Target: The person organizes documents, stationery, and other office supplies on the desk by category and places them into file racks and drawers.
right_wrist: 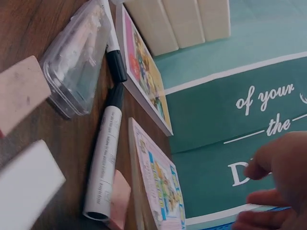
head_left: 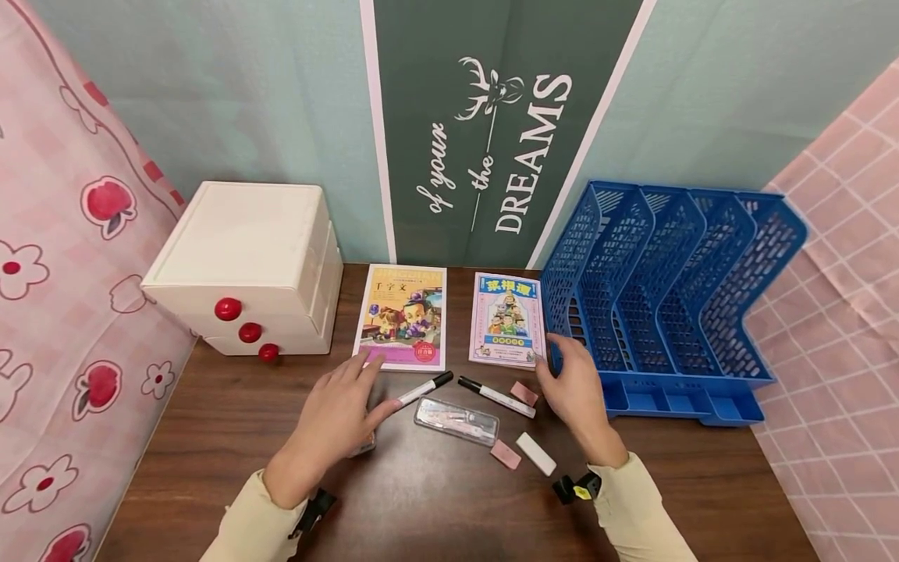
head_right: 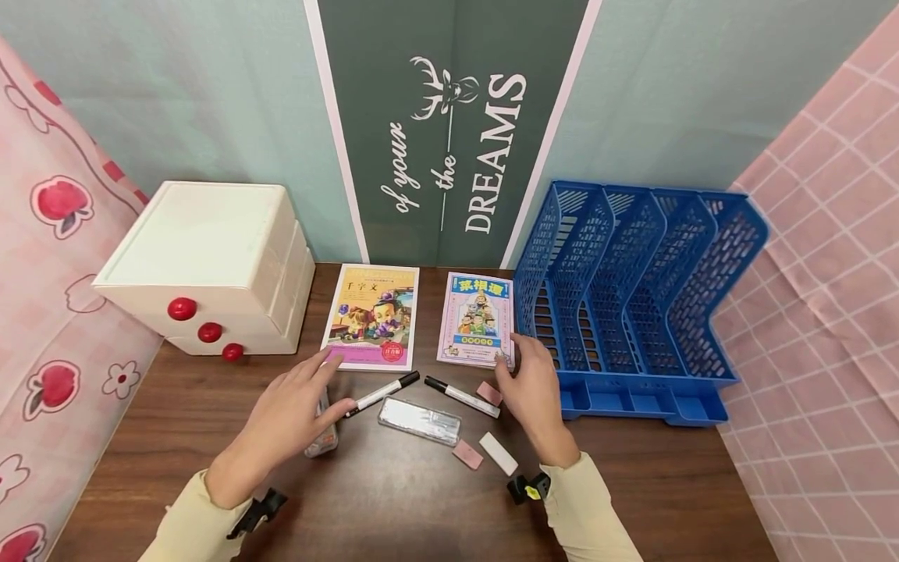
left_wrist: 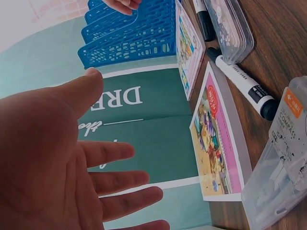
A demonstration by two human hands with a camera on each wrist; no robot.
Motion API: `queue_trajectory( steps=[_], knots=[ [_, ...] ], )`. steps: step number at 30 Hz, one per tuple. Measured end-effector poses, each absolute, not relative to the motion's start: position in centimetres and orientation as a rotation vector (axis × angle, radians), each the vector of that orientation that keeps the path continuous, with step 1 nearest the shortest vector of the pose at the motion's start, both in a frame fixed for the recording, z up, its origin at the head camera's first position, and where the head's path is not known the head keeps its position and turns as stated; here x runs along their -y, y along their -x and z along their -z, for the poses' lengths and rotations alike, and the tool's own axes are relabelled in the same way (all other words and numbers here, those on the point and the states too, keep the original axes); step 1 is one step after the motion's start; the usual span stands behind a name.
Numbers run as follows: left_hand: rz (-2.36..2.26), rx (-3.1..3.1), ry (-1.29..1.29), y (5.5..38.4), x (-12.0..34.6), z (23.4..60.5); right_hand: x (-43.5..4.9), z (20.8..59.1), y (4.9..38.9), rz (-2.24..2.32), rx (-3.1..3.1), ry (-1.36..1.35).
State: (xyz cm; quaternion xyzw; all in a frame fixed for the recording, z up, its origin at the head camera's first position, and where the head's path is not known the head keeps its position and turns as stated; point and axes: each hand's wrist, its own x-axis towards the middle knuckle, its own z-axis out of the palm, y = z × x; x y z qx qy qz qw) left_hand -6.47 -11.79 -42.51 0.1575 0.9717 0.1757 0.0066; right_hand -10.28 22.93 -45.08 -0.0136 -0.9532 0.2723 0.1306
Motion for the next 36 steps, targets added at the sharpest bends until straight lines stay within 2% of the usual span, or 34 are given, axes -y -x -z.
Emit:
queue_trajectory(
  steps=[9,22,36],
  knots=[
    [-0.683,-3.034,-0.357,7.7,12.3,42.3,-24.3,45.9,9.2,-0.733,2.582,0.066],
    [-0.978,-2.792,-0.165,11.7,13.1,43.6,-24.8,46.9,8.7,-0.765,2.576,0.081],
    [-0.797,-2.715,-0.032,14.4,13.5,46.4,-26.8,48.7,7.1,-0.617,2.553,-0.034]
  ],
)
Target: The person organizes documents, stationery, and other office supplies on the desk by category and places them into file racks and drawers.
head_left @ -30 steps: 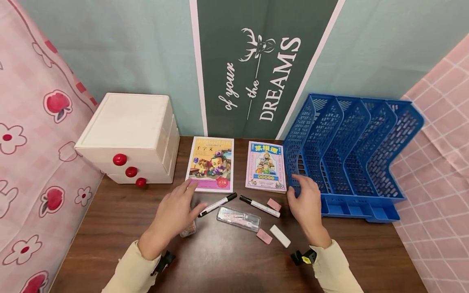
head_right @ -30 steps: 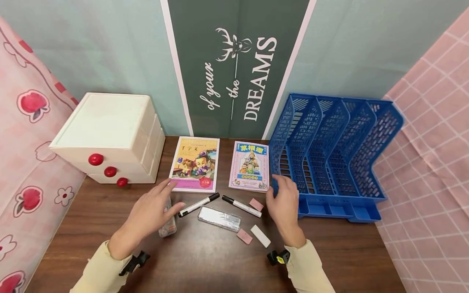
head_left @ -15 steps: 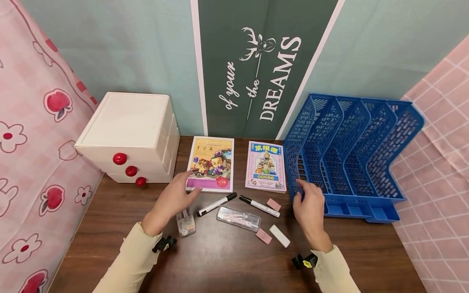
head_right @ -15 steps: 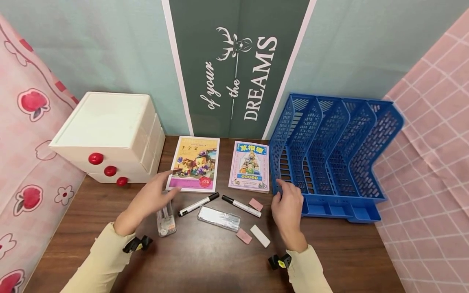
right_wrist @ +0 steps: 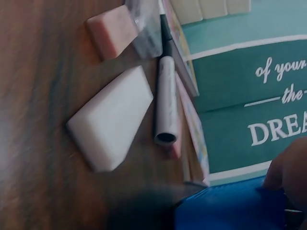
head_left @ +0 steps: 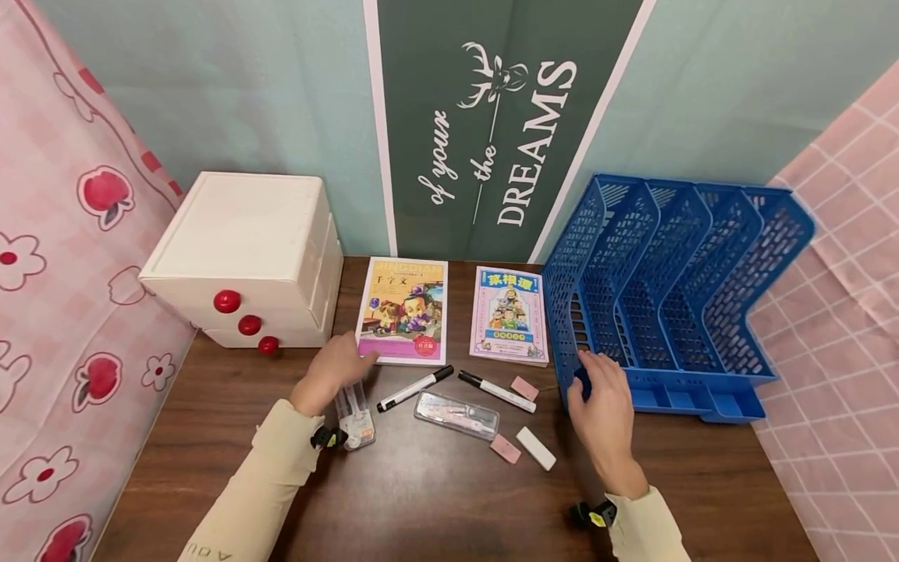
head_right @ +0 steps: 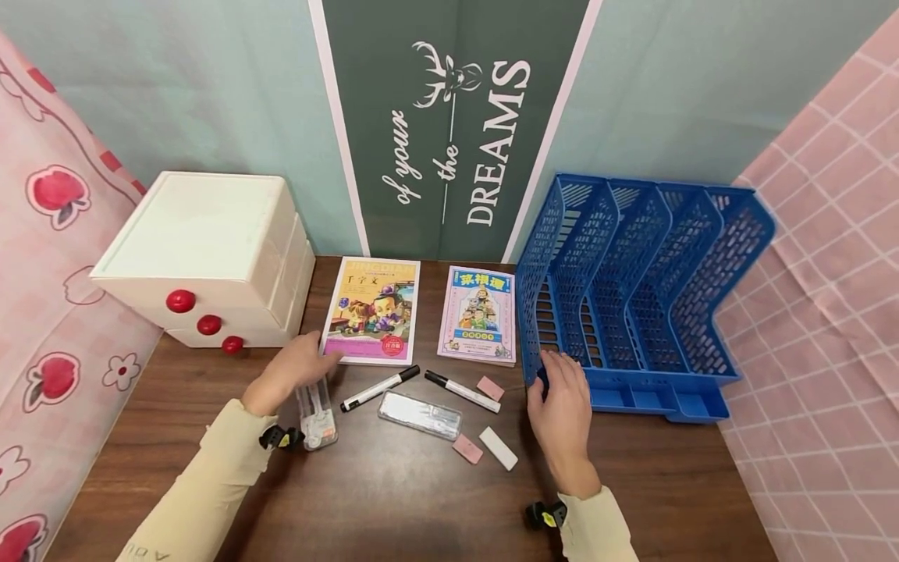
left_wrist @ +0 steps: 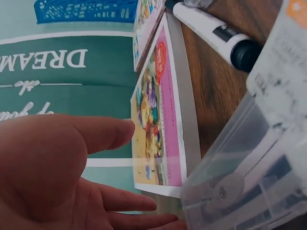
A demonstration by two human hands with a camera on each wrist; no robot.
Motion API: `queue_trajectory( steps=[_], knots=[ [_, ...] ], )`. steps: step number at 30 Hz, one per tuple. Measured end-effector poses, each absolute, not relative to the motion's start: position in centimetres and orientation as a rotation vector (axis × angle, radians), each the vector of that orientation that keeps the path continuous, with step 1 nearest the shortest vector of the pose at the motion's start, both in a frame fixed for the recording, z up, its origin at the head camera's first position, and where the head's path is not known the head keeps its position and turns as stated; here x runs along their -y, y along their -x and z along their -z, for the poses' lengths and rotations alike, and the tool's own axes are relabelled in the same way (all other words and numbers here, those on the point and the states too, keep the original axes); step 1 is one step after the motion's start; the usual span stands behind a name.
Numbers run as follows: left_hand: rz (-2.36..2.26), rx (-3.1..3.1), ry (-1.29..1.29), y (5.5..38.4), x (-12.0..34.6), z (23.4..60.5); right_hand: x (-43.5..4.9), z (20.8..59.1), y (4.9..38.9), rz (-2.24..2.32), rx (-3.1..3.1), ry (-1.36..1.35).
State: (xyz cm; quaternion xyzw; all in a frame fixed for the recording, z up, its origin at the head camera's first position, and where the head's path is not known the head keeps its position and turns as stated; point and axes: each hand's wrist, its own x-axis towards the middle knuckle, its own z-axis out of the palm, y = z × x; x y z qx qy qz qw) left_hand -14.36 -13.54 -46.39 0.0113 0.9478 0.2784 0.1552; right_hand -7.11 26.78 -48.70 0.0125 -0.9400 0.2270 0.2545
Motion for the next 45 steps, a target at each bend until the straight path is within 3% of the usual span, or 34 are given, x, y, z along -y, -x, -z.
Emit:
queue_trajectory(
  steps=[26,45],
  knots=[
    [-0.561,-2.720,0.352,18.8,11.2,47.3,-26.9,49.6,7.3,-0.615,2.530,-0.072],
    [-0.606,-2.625,0.227,19.3,12.2,47.7,-26.9,49.8,7.2,-0.627,2.507,-0.068]
  ],
)
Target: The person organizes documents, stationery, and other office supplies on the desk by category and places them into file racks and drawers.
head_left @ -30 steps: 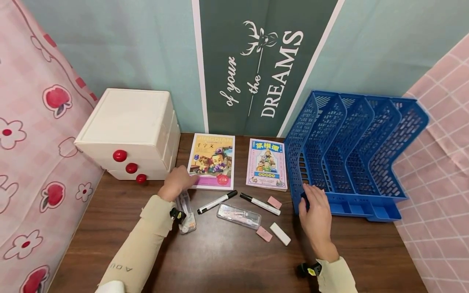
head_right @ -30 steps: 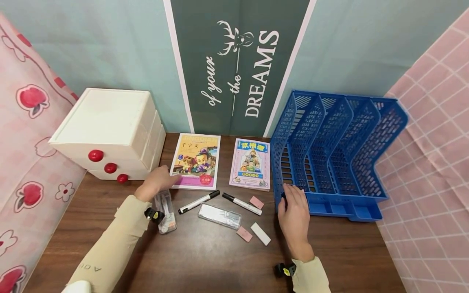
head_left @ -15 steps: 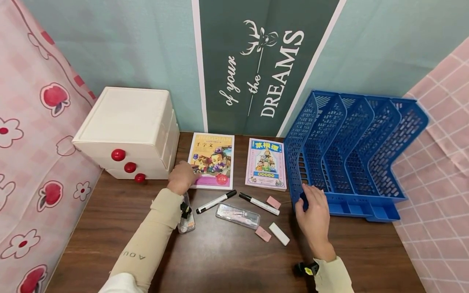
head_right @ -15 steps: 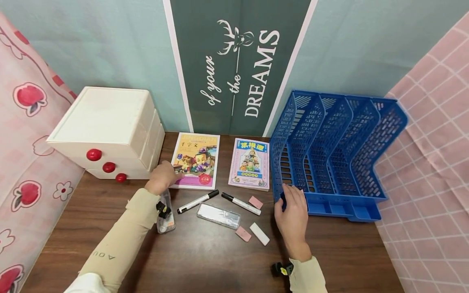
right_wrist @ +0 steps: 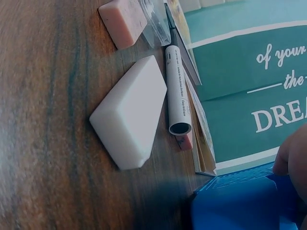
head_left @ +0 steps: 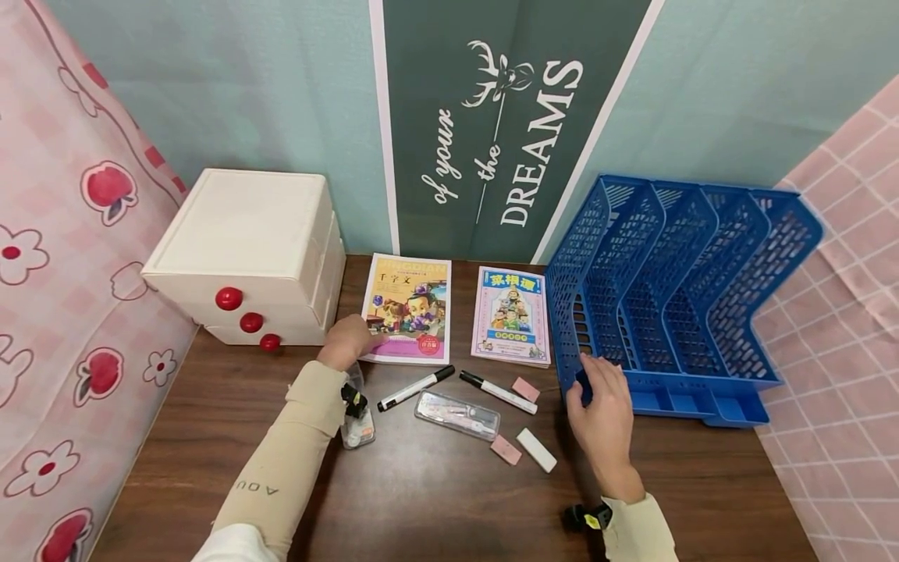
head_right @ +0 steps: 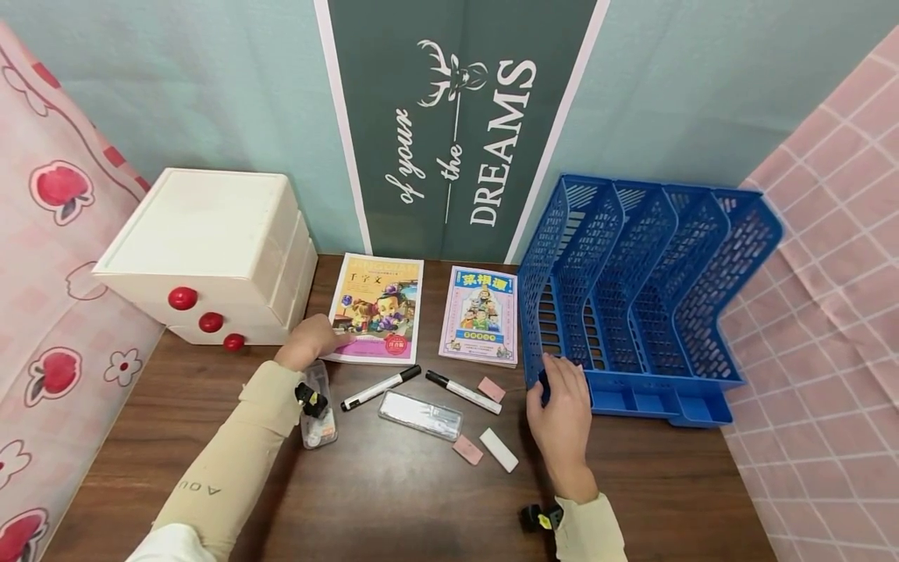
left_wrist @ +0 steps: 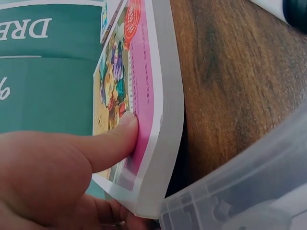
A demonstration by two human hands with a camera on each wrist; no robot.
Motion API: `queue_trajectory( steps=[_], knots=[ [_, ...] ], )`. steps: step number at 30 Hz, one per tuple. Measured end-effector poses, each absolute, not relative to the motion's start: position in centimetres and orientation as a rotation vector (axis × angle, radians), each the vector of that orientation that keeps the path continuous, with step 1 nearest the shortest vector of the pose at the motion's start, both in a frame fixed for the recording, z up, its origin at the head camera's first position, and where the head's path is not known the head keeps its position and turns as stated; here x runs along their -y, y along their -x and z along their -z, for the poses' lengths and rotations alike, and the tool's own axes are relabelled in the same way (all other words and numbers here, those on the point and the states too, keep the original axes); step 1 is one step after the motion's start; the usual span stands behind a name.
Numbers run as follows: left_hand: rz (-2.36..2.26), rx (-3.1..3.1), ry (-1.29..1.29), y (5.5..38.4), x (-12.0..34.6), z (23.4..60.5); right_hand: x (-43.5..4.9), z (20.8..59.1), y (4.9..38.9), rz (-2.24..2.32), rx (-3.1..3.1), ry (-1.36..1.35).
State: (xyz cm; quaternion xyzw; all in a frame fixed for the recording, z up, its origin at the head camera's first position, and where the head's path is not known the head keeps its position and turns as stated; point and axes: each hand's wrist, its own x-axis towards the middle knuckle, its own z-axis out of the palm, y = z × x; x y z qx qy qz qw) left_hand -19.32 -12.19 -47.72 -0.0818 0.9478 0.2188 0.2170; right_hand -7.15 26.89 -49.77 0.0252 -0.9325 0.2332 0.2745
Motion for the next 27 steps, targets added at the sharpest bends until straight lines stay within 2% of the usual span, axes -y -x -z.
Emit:
queue_trajectory(
  steps=[16,27],
  knots=[
    [-0.740,-2.638,0.239,18.84,12.02,47.94,-27.11,50.08,7.15,-0.616,2.515,-0.074],
    [-0.994,-2.558,0.311,18.85,11.75,48.13,-27.29,50.12,7.22,-0.611,2.508,-0.081]
  ],
)
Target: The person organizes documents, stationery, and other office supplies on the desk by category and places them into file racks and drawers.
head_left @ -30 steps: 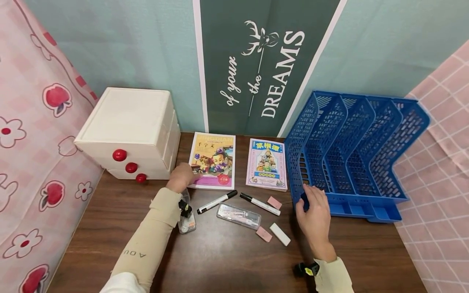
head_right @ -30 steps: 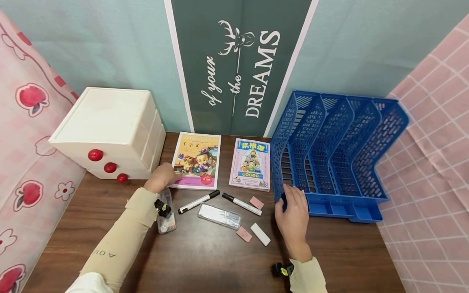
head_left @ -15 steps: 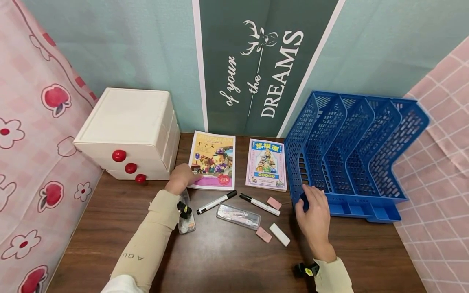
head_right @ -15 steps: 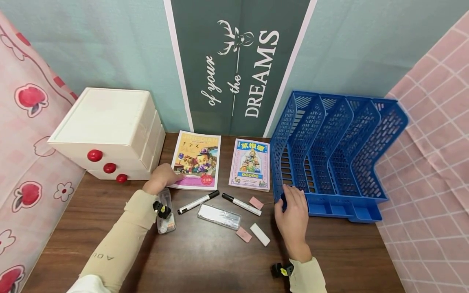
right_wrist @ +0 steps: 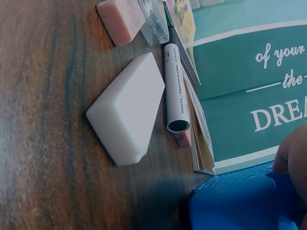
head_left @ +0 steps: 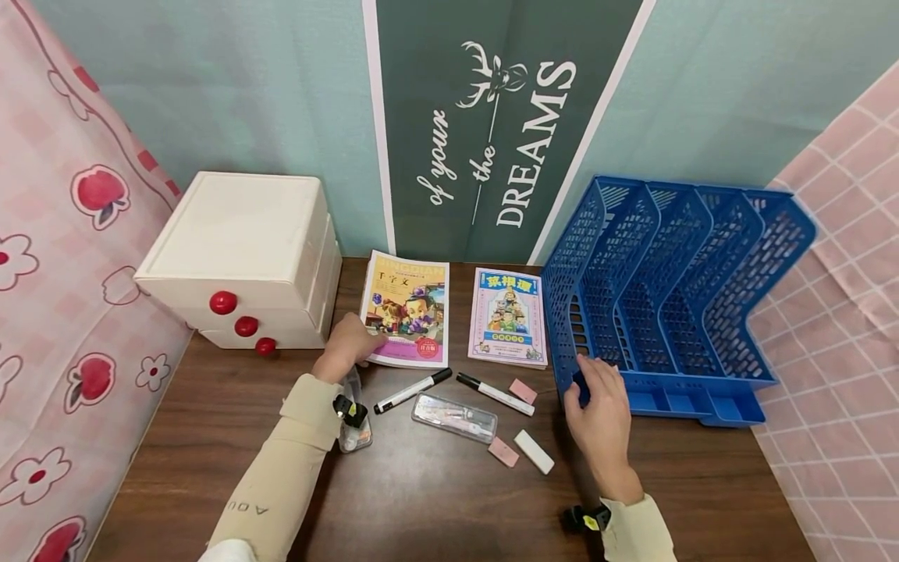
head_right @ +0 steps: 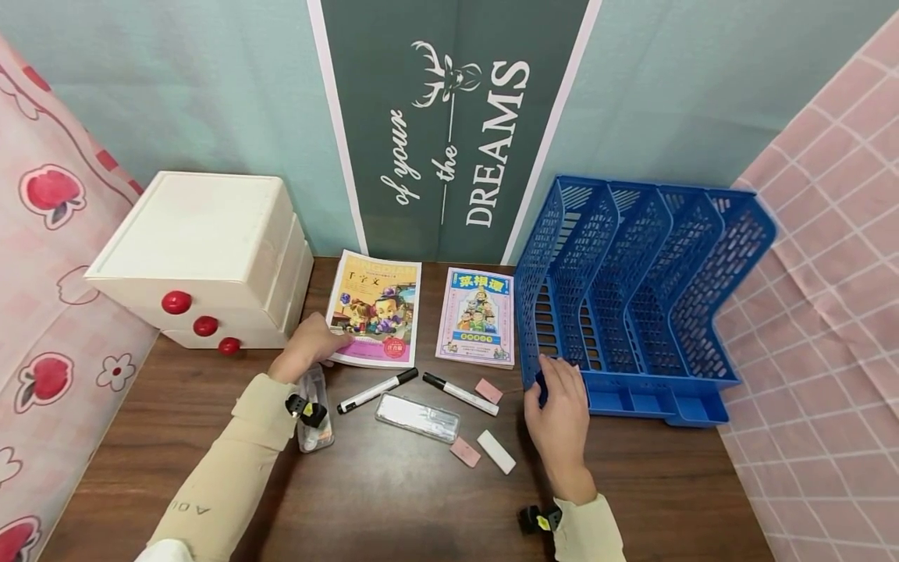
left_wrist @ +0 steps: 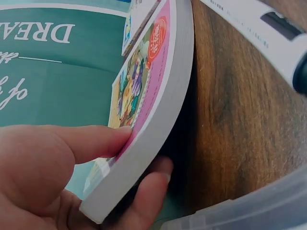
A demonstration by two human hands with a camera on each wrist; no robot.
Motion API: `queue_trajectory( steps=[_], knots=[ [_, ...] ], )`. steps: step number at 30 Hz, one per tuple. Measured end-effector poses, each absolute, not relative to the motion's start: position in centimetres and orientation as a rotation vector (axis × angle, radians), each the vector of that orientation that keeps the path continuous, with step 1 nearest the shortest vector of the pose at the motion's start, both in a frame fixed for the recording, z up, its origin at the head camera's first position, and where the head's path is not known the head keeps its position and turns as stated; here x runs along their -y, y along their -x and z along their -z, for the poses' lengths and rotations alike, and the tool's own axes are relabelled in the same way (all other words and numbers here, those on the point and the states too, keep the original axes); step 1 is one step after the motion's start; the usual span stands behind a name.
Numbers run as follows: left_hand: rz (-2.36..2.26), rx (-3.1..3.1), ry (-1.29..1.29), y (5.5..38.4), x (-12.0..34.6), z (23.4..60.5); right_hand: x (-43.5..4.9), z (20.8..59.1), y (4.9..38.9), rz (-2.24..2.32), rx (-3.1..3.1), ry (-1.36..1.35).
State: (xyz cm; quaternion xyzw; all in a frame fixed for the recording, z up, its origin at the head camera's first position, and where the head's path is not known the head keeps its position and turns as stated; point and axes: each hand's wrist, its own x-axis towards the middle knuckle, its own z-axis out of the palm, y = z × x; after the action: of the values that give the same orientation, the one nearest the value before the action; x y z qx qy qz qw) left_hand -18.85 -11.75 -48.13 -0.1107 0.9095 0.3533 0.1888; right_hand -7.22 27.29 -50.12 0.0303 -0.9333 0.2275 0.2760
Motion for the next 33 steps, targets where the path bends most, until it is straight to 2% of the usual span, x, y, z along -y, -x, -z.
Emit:
queue_trajectory(
  steps=[19,33],
  knots=[
    [-1.359,-2.501,0.345,18.6,11.8,48.3,-27.2,50.0,7.2,-0.619,2.511,-0.085],
    [-1.536,-2.540,0.305,18.0,10.8,46.8,-27.2,50.0,7.2,-0.620,2.520,-0.070]
  ],
)
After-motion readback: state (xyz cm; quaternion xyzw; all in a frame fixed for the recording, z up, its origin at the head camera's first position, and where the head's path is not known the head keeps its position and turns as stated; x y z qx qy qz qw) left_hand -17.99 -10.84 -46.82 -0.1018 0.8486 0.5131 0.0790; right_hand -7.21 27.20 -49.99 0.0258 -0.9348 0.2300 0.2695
